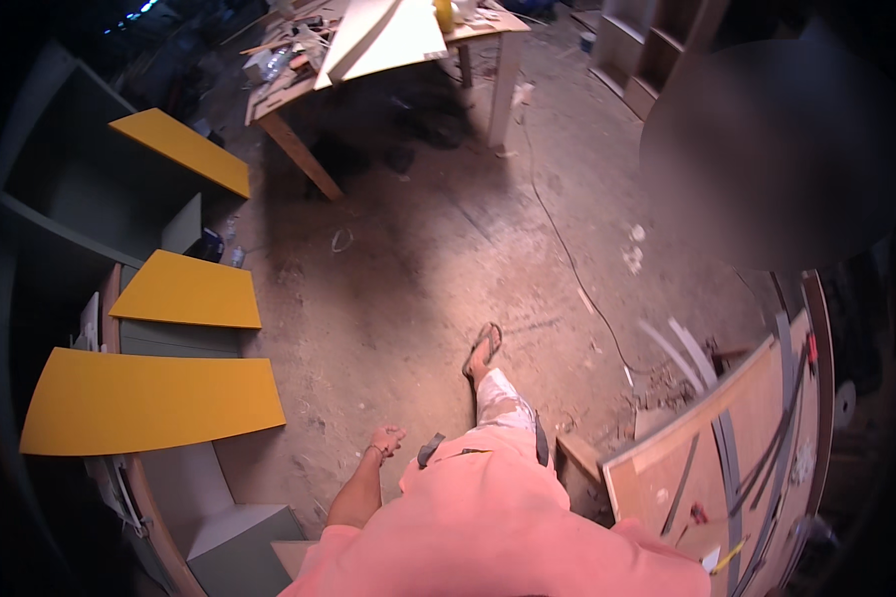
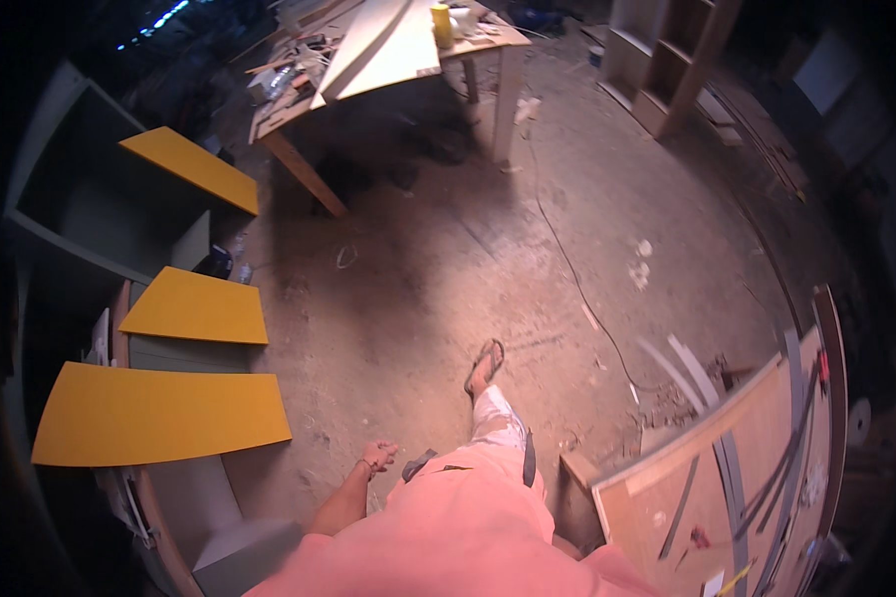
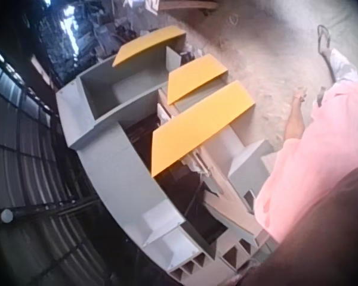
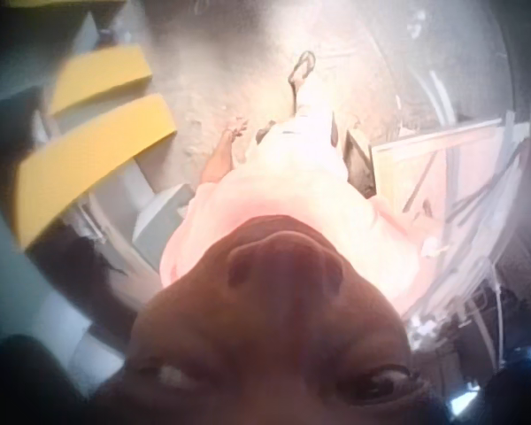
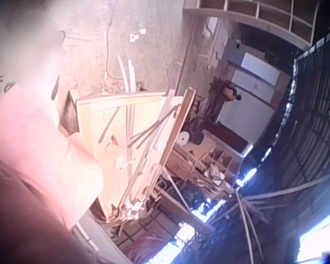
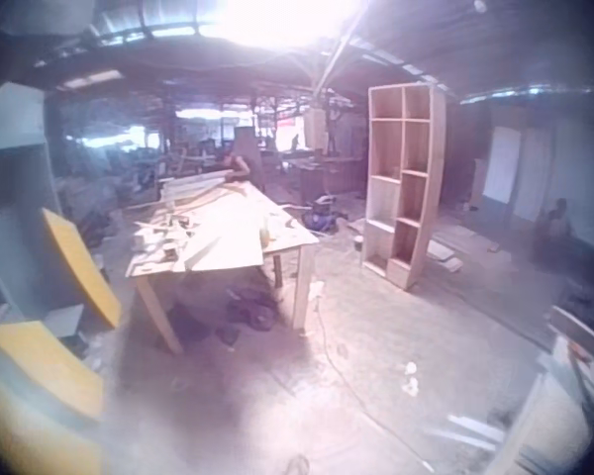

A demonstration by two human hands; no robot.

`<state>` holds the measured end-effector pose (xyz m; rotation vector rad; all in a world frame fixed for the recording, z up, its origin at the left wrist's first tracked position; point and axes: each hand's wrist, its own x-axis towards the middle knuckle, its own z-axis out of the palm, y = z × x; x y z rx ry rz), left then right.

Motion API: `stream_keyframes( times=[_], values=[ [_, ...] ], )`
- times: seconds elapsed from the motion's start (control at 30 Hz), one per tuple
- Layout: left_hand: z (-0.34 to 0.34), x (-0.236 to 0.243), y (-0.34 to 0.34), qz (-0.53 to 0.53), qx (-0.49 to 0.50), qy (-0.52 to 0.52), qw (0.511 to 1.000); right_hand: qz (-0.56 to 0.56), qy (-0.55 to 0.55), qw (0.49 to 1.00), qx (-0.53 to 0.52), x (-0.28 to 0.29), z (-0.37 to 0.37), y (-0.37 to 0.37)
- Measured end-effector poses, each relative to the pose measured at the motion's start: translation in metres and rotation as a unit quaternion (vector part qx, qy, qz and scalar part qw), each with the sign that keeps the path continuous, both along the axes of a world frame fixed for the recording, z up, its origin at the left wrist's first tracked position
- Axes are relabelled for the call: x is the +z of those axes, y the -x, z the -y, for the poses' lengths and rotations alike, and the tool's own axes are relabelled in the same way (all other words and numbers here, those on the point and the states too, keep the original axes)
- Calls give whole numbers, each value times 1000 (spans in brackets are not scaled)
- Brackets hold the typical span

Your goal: The person measures a wooden board using a square and a pencil, then picks up a handheld power tool to prepare for cutting.

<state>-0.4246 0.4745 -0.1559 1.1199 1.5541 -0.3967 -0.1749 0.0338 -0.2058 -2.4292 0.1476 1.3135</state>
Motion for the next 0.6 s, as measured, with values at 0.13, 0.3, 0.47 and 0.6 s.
stream_keyframes(
  times=[0.13, 0.3, 0.47, 0.6],
  values=[
    [-51, 12, -45, -33, -49, 21, 998, -19, -37, 999, -19, -3, -90, -72],
    [-156, 21, -146, -28, -197, -54, 978, -43, -63, 997, -29, 2, -178, -169],
    [-258, 60, -327, 71, -184, -230, 953, -103, -53, 983, -142, 5, -245, -268],
    [-351, 109, -398, 109, -106, -330, 932, -34, -218, 880, -420, 5, -292, -344]
  ],
)
